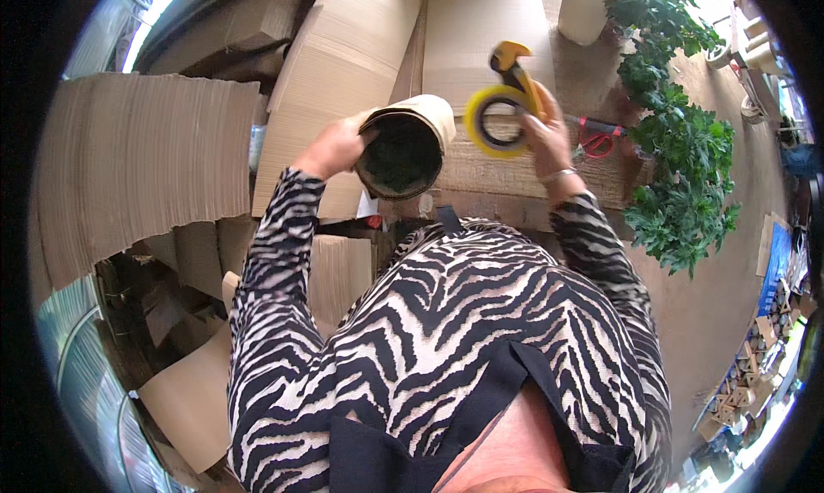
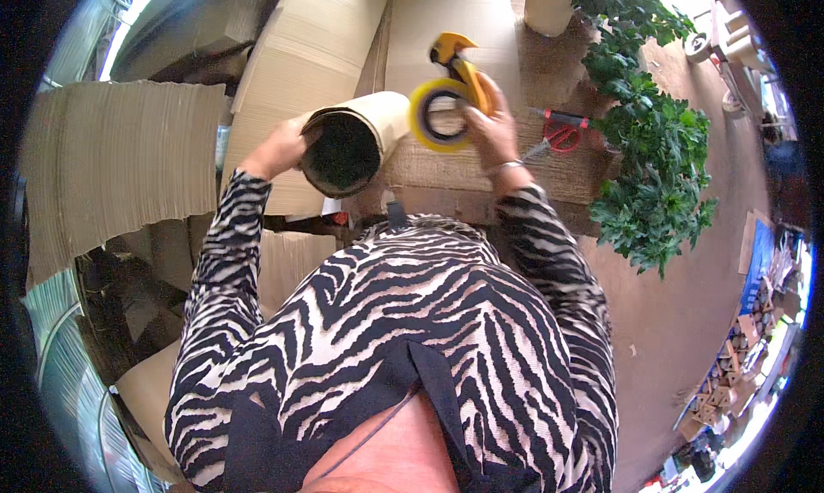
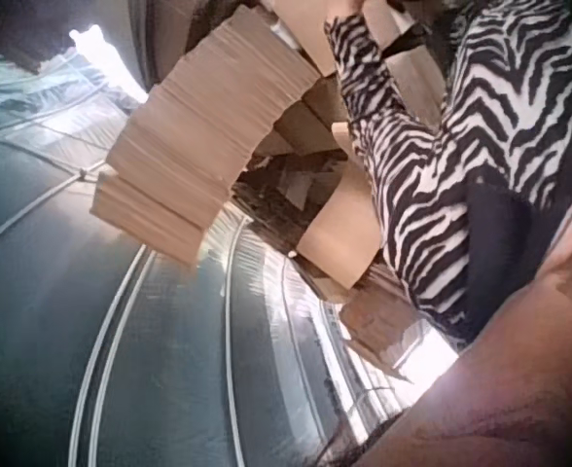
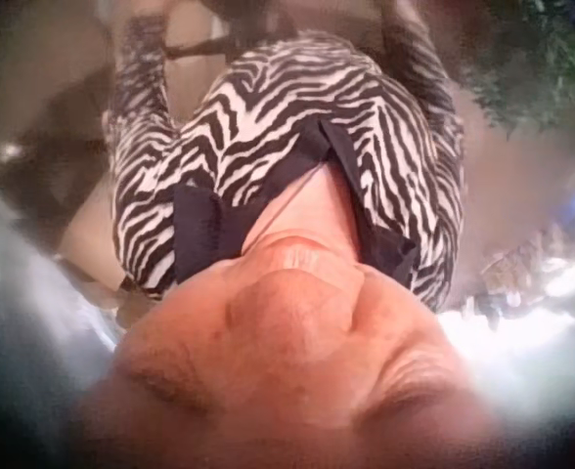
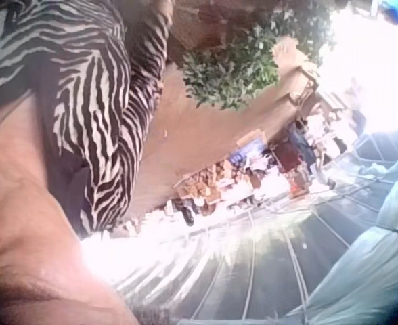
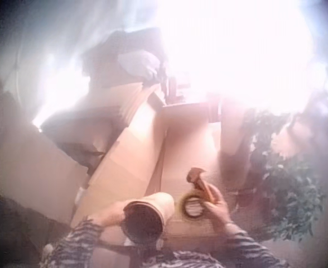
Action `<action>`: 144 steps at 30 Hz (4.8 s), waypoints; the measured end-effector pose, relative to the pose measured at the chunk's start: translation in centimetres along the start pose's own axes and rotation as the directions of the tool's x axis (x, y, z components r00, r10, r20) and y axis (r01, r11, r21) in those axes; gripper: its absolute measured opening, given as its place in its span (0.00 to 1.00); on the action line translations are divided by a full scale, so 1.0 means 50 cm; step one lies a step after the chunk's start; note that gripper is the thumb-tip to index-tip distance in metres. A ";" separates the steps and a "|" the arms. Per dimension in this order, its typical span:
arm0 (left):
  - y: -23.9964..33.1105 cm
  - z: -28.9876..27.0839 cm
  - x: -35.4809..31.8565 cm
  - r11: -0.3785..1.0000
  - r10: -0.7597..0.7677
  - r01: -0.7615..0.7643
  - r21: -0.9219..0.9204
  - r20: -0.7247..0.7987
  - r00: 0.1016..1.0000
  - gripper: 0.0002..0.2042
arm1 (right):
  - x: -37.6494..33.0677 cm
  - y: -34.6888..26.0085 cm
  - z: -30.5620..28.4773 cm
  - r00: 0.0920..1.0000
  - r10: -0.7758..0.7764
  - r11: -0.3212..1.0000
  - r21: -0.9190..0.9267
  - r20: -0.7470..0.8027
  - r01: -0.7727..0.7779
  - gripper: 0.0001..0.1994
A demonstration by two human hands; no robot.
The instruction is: The person assembles cylindrical cardboard planters by rolling flat cardboard sheets into tubes and securing them with a tape dispenser. They place artificial greenery inside the tubes and continue to roll and tape additional cardboard pieces to form more planters.
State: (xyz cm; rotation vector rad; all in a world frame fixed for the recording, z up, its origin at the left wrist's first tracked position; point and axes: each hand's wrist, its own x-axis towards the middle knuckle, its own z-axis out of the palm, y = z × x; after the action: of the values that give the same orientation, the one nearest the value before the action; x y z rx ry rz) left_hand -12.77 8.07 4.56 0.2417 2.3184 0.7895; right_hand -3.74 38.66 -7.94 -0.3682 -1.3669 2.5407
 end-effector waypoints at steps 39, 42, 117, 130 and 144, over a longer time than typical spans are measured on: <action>0.058 0.168 0.055 0.609 0.783 -0.789 0.086 -0.227 0.579 0.18 | -0.201 -0.141 -0.105 0.983 -0.153 0.934 -0.340 -0.103 0.110 0.33; 0.064 0.166 0.059 0.595 0.787 -0.804 -0.019 -0.188 0.587 0.15 | -0.192 -0.188 -0.077 0.991 -0.133 0.932 -0.340 0.003 0.127 0.33; 0.047 0.105 0.013 0.363 0.718 -0.656 0.662 0.251 0.650 0.21 | -0.124 -0.284 -0.103 0.695 0.671 0.534 -0.818 0.258 -0.213 0.31; 0.130 0.140 0.088 0.115 0.860 -0.898 0.425 0.409 0.304 0.16 | 0.131 -0.253 0.126 0.072 0.991 -0.126 -0.952 -0.111 0.280 0.29; 0.075 -0.087 0.330 0.579 0.527 -0.523 -0.625 -0.202 0.826 0.13 | -0.069 0.036 -0.275 0.847 0.498 0.623 -0.603 -0.185 -0.498 0.36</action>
State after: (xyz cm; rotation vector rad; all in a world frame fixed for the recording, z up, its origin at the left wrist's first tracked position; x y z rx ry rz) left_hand -28.28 15.06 0.54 0.6240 1.7896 1.8548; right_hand 3.83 47.34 -16.39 -0.9991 -2.4032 2.3372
